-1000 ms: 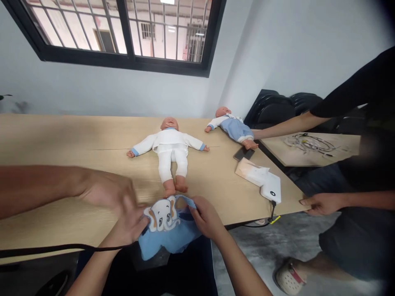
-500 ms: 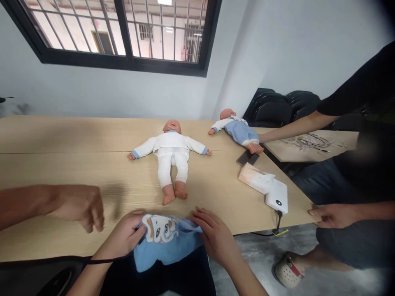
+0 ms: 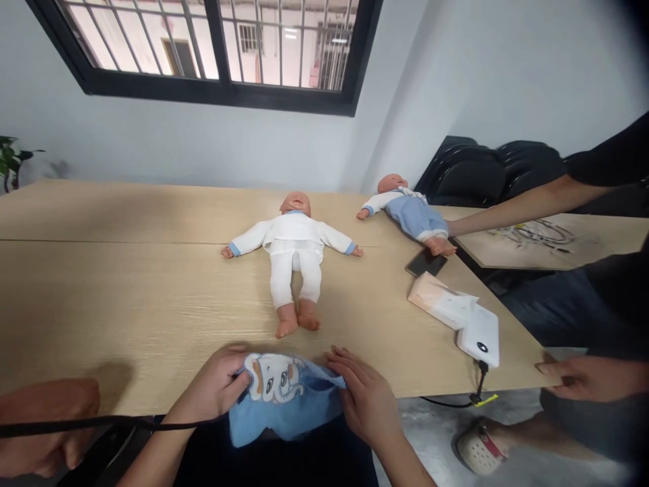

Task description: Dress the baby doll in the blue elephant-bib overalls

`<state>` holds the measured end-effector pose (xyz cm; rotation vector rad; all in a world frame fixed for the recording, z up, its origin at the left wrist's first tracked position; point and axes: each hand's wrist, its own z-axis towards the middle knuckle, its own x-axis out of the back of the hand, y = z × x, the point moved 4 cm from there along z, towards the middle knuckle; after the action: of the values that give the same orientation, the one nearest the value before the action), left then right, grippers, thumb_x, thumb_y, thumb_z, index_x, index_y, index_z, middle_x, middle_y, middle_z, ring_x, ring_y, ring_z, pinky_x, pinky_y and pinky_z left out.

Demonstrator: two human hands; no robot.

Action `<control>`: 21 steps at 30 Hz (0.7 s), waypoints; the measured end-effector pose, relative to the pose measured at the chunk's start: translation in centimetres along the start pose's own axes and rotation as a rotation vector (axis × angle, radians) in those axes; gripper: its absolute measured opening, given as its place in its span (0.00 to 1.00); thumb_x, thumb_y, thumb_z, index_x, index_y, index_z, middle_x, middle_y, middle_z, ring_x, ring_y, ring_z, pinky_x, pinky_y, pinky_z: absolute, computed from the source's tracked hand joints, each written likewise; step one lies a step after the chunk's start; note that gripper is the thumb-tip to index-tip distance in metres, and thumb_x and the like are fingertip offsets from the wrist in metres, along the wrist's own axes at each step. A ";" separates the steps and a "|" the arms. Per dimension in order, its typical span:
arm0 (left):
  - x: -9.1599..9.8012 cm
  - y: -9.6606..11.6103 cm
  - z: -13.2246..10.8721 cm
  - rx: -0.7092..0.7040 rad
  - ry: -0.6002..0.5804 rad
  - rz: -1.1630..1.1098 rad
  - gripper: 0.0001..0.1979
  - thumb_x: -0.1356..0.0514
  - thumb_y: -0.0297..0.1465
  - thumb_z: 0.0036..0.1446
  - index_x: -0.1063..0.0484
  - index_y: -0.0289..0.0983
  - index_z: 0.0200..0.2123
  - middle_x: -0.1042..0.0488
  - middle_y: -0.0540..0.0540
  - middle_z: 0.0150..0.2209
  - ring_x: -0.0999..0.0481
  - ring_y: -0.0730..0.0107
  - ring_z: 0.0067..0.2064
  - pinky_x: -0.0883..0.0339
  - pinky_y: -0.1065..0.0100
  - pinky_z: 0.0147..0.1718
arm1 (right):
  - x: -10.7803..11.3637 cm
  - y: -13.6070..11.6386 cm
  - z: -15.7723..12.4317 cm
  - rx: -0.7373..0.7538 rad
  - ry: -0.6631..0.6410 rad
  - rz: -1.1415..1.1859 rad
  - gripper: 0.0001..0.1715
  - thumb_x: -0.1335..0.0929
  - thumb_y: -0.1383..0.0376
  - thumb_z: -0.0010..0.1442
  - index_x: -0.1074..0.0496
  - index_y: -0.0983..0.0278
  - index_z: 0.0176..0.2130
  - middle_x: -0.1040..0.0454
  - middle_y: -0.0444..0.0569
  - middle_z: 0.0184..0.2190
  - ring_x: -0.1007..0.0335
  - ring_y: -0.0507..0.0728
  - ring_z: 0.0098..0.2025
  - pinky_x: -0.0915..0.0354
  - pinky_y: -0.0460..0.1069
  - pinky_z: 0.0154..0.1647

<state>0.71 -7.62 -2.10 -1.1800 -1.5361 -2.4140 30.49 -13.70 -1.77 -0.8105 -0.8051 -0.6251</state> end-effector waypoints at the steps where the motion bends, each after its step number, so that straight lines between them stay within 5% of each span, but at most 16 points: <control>1: -0.1 -0.1 0.0 0.003 -0.016 -0.006 0.20 0.49 0.39 0.70 0.26 0.37 0.30 0.27 0.45 0.29 0.29 0.67 0.34 0.35 0.67 0.38 | -0.2 0.1 -0.1 -0.002 0.006 0.006 0.26 0.35 0.72 0.61 0.26 0.60 0.57 0.21 0.54 0.56 0.27 0.65 0.62 0.27 0.63 0.62; 6: 0.0 -0.2 -0.2 0.031 -0.004 -0.100 0.21 0.48 0.41 0.70 0.25 0.36 0.31 0.24 0.45 0.32 0.27 0.66 0.35 0.32 0.68 0.39 | -0.3 0.3 -0.4 -0.090 0.050 0.109 0.20 0.36 0.69 0.66 0.25 0.60 0.55 0.20 0.54 0.55 0.25 0.65 0.60 0.28 0.62 0.60; 14: -0.3 2.6 1.2 0.183 0.014 -0.320 0.21 0.44 0.46 0.68 0.22 0.34 0.38 0.23 0.45 0.36 0.27 0.68 0.36 0.32 0.70 0.37 | 3.5 0.4 2.5 -0.405 0.225 0.557 0.19 0.39 0.57 0.72 0.23 0.61 0.37 0.19 0.50 0.34 0.23 0.59 0.37 0.28 0.51 0.39; 18: -0.6 2.4 2.4 0.278 0.122 -0.521 0.26 0.41 0.53 0.62 0.27 0.34 0.32 0.34 0.52 0.23 0.39 0.76 0.25 0.44 0.73 0.25 | 3.8 0.9 4.8 -0.489 0.246 0.786 0.20 0.40 0.58 0.71 0.33 0.60 0.28 0.24 0.47 0.26 0.24 0.57 0.32 0.28 0.51 0.38; 21: -1.3 2.1 2.3 0.321 0.154 -0.558 0.27 0.40 0.55 0.61 0.30 0.34 0.30 0.40 0.55 0.22 0.44 0.77 0.24 0.48 0.73 0.24 | 2.8 1.2 5.1 -0.498 0.185 0.807 0.19 0.40 0.58 0.70 0.37 0.59 0.27 0.28 0.43 0.23 0.28 0.56 0.28 0.30 0.50 0.34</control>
<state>3.82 -7.32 -0.80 -0.5416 -2.3239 -2.3229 31.02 -9.35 2.32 -1.4019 -0.0984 -0.1567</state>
